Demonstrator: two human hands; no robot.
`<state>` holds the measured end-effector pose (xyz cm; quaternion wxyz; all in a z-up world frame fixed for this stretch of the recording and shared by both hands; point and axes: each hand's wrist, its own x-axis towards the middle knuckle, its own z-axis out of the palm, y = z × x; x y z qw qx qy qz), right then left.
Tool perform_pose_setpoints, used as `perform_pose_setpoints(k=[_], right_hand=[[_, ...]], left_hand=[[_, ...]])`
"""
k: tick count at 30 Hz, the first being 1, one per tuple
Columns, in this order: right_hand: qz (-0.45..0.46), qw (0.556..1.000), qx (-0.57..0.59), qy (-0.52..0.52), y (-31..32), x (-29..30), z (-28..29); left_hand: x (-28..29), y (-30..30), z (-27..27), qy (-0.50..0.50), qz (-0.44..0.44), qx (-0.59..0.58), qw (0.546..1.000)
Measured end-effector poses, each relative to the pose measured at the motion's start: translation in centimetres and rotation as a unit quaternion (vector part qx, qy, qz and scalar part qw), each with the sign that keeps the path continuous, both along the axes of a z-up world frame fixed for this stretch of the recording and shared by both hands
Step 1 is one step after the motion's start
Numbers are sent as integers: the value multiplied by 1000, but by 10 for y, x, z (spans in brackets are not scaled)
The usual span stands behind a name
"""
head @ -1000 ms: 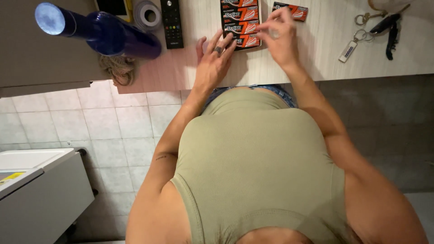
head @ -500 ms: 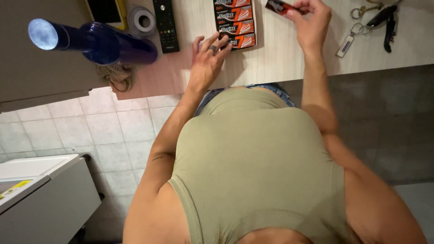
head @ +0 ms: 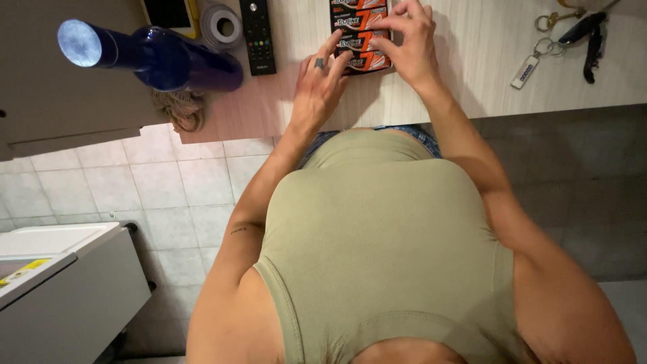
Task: Unpacking small merchandise boxes from a larger container and arranging them neatly on a counter.
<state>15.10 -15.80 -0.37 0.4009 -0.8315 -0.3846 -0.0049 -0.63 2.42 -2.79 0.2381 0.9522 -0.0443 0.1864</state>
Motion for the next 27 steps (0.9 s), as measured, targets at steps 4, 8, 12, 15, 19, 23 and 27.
perform_pose_setpoints(k=[4, 8, 12, 15, 19, 23, 27], right_hand=[[-71, 995, 47, 59, -10, -3, 6], [-88, 960, 11, 266, -22, -15, 1], [-79, 971, -3, 225, -18, -27, 8], [-91, 938, 31, 332, -15, -36, 11], [-88, 864, 126, 480, -14, -43, -12], [-55, 852, 102, 511, -20, -42, -15], [-72, 874, 6, 481, -33, -26, 30]], left_hand=[[8, -8, -8, 25, 69, -111, 991], [15, -11, -21, 73, 58, -291, 952], [23, -19, -2, 127, 79, -269, 951], [35, -18, -10, 118, 80, -186, 972], [43, -22, -10, 141, 143, -36, 979], [48, -20, -17, 132, 176, 49, 974], [47, -10, -3, 134, 137, 22, 981]])
